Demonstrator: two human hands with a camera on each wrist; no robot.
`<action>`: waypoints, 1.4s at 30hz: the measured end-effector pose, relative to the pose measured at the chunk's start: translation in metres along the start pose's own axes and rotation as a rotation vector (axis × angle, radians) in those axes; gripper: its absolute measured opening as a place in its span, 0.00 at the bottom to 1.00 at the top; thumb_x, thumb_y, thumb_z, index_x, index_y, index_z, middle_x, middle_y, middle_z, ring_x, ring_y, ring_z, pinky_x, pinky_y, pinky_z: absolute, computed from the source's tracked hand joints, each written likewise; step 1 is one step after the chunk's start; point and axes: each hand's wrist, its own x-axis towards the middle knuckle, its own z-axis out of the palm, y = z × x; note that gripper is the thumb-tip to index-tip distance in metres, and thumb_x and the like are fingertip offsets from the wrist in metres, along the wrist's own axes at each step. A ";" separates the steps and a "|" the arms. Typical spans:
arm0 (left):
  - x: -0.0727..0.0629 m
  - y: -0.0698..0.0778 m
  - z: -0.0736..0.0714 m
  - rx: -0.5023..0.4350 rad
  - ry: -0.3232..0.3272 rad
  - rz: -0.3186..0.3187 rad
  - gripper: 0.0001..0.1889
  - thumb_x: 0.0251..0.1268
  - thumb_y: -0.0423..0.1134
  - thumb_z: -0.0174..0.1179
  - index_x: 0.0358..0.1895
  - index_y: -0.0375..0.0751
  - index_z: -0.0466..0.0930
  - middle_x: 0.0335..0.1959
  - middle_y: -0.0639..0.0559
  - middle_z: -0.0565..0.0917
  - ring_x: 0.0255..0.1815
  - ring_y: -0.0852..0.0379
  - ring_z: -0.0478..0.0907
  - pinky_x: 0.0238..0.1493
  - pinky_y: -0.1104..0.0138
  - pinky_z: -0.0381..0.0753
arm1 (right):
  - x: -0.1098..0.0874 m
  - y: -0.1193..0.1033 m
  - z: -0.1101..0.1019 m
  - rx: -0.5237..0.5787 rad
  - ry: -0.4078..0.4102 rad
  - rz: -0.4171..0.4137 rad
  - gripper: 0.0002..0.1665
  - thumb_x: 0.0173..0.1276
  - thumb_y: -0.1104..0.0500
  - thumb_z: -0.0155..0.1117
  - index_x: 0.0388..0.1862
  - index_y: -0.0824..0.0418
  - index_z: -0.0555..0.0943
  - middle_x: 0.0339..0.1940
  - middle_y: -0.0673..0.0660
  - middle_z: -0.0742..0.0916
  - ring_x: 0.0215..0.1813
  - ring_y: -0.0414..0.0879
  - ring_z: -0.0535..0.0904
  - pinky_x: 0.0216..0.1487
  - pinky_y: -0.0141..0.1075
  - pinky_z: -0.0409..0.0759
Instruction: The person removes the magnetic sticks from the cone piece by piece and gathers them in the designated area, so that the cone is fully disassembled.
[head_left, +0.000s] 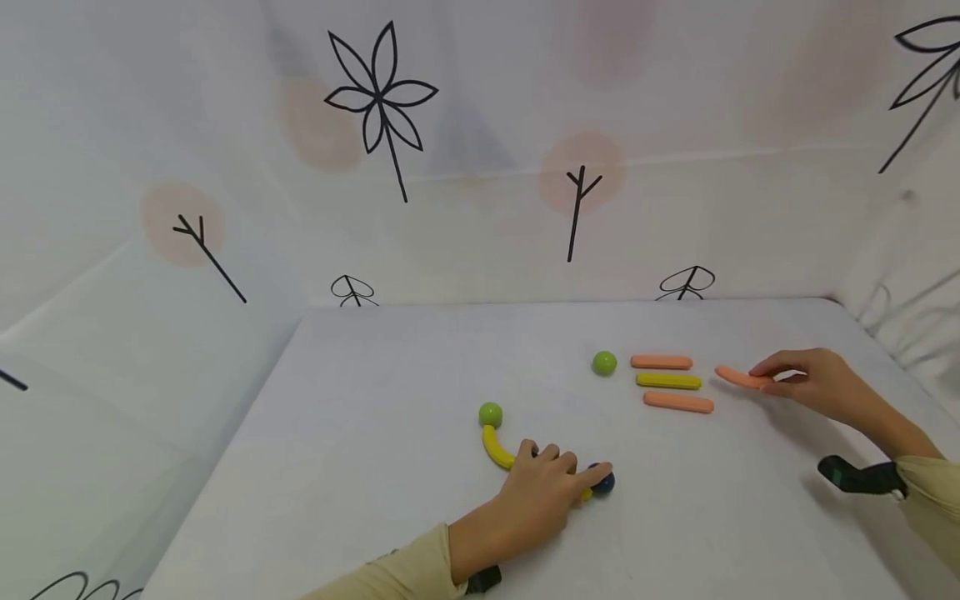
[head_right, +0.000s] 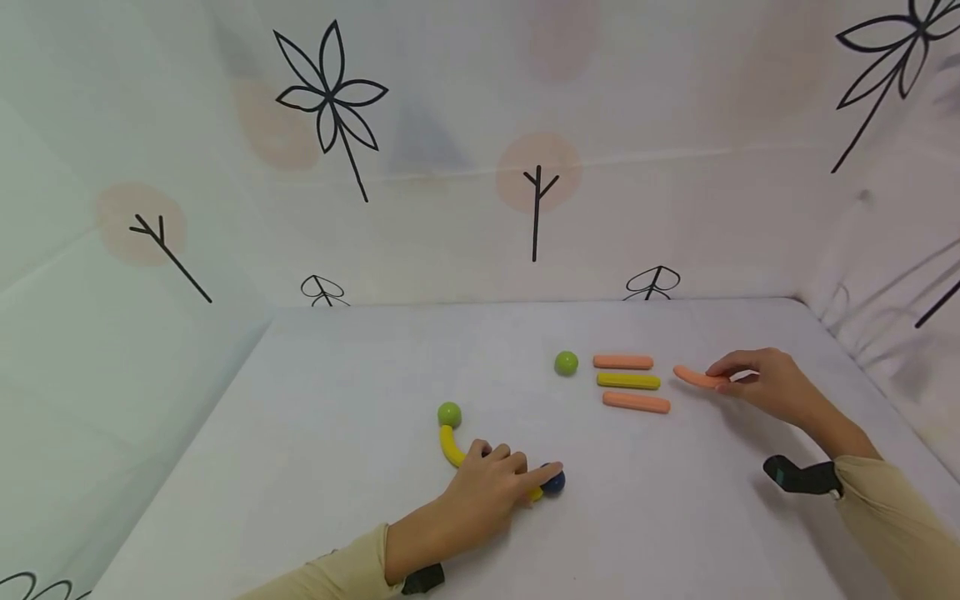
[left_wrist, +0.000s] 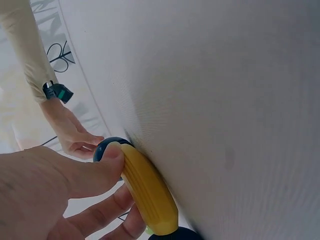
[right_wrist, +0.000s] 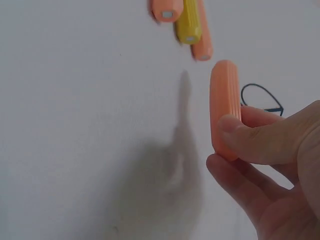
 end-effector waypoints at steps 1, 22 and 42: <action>0.000 0.000 0.000 -0.002 -0.003 0.002 0.28 0.65 0.50 0.58 0.68 0.68 0.63 0.36 0.63 0.77 0.35 0.63 0.70 0.40 0.64 0.67 | 0.003 0.002 0.000 -0.011 -0.007 0.014 0.11 0.53 0.70 0.71 0.36 0.64 0.86 0.34 0.56 0.86 0.35 0.24 0.71 0.32 0.21 0.74; 0.004 -0.005 -0.002 -0.059 -0.010 0.021 0.27 0.63 0.51 0.60 0.66 0.67 0.68 0.37 0.65 0.79 0.34 0.64 0.70 0.38 0.64 0.68 | 0.025 0.025 0.000 -0.019 -0.104 0.209 0.14 0.61 0.66 0.63 0.44 0.73 0.81 0.44 0.72 0.82 0.47 0.67 0.74 0.39 0.49 0.77; -0.020 -0.044 0.005 -0.309 0.102 -0.003 0.06 0.57 0.44 0.68 0.38 0.56 0.85 0.43 0.59 0.74 0.42 0.62 0.67 0.41 0.73 0.68 | 0.015 -0.031 0.007 0.003 -0.012 0.132 0.17 0.63 0.58 0.66 0.47 0.66 0.80 0.47 0.68 0.81 0.47 0.62 0.74 0.36 0.51 0.79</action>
